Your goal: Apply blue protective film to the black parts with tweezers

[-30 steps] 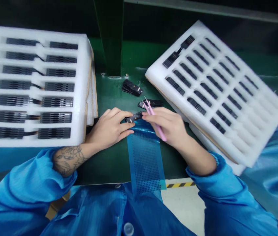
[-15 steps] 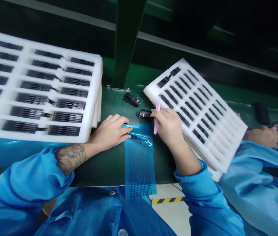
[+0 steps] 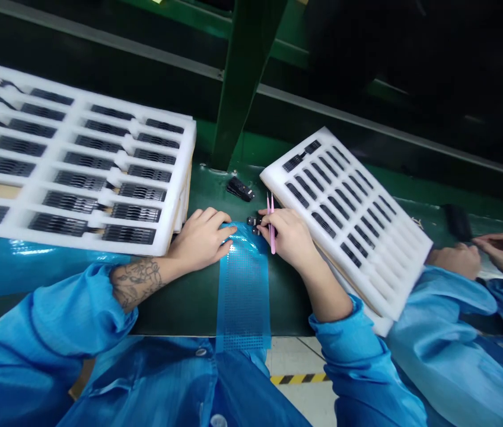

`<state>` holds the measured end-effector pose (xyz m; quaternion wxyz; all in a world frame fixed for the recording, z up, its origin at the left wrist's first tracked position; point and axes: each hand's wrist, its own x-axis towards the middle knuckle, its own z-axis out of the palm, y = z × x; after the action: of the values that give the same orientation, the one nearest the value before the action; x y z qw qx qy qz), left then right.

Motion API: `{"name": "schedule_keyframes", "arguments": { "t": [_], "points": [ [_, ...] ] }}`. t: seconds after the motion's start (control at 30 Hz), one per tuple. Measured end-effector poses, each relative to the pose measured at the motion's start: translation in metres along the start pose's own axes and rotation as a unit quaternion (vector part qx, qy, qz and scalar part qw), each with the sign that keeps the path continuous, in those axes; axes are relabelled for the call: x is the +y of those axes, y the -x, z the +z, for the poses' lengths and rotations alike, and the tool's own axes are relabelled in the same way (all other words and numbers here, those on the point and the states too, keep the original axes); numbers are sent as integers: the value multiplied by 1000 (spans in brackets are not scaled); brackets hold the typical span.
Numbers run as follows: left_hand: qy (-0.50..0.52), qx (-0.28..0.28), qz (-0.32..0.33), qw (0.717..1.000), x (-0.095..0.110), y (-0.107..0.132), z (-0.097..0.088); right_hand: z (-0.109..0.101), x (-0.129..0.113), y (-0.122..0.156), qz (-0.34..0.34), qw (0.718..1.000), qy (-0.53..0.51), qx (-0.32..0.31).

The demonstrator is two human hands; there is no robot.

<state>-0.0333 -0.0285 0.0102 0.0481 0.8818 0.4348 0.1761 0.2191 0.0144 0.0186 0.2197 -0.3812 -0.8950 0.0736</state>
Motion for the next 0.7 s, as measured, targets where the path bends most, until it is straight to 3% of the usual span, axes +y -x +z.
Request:
{"name": "schedule_keyframes", "arguments": {
  "t": [0.17, 0.43, 0.7],
  "points": [
    [23, 32, 12, 999, 11, -5, 3, 0, -1, 3, 14, 1000, -19, 18],
    [82, 9, -47, 995, 12, -31, 18, -1, 0, 4, 4, 999, -31, -10],
    [111, -4, -39, 993, 8, -36, 20, -2, 1, 3, -9, 999, 20, -50]
  ]
}}
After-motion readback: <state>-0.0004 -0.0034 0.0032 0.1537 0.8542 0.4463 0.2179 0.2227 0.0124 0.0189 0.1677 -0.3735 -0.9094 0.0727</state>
